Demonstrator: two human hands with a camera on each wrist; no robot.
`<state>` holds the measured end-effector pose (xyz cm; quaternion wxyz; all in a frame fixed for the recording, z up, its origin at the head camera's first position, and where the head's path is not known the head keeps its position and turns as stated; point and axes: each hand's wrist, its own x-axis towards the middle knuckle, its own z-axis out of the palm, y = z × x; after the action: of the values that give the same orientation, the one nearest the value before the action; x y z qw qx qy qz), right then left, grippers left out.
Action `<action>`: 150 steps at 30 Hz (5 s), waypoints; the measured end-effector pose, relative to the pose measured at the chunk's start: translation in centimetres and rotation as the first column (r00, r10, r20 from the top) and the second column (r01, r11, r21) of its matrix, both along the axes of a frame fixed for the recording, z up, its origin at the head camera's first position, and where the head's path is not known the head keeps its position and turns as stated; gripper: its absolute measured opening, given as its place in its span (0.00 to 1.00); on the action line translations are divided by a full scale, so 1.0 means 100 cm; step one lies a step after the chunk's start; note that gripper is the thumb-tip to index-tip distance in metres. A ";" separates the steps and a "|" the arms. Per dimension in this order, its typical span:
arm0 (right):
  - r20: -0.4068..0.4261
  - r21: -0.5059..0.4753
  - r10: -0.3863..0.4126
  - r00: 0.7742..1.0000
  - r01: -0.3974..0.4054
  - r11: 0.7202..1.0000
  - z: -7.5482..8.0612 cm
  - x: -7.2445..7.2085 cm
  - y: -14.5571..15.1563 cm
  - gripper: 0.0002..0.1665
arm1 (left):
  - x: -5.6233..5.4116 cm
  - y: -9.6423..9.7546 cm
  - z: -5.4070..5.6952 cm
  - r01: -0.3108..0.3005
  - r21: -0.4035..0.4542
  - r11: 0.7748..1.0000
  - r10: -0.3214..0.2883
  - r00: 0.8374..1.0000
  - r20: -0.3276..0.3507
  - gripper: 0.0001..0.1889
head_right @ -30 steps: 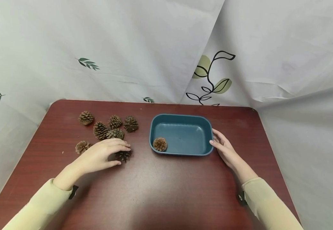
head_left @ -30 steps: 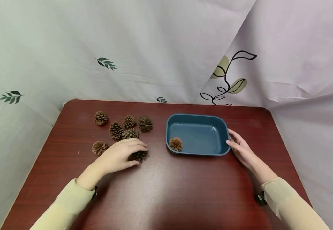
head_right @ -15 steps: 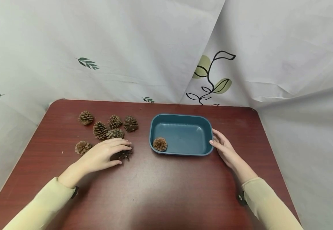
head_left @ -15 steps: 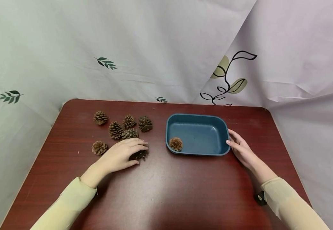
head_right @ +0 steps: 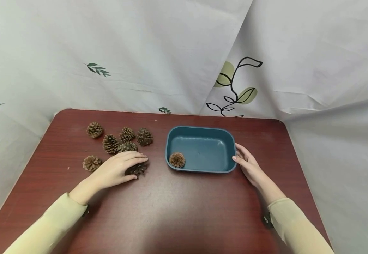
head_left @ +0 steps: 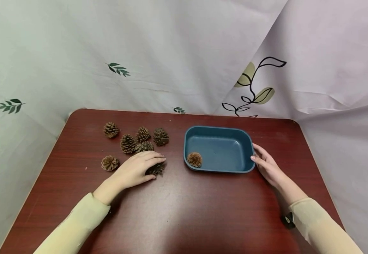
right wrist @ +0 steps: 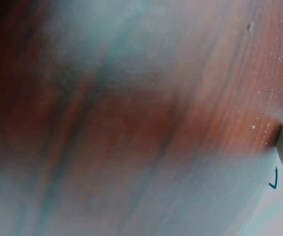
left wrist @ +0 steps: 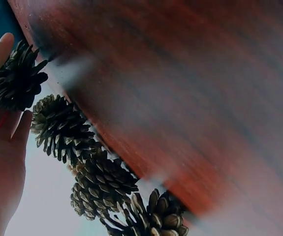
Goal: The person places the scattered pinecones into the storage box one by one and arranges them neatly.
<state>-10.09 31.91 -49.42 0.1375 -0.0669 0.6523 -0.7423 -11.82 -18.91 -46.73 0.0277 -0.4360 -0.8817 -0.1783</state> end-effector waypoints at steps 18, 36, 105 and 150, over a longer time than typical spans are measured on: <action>-0.013 -0.012 -0.004 1.000 0.003 1.000 -0.003 0.000 0.001 0.29 | -0.002 0.004 0.002 -0.037 0.001 0.999 0.037 0.999 -0.016 0.35; -0.018 -0.010 0.001 1.000 -0.001 1.000 -0.001 0.000 0.001 0.29 | -0.004 0.013 0.012 -0.132 0.041 0.990 0.128 0.988 0.086 0.33; -0.012 0.002 0.002 1.000 -0.001 1.000 0.000 0.001 0.000 0.28 | -0.056 0.168 0.020 0.093 0.170 0.981 -0.141 0.942 0.304 0.32; -0.017 -0.009 -0.001 1.000 0.001 1.000 -0.001 0.001 0.000 0.27 | -0.060 0.180 0.017 0.206 -0.089 0.974 -0.161 0.919 0.360 0.28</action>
<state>-9.97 31.90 -49.51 0.1314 -0.0734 0.6500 -0.7448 -17.81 -0.95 -45.04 -0.1742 -0.4789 -0.8371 -0.1991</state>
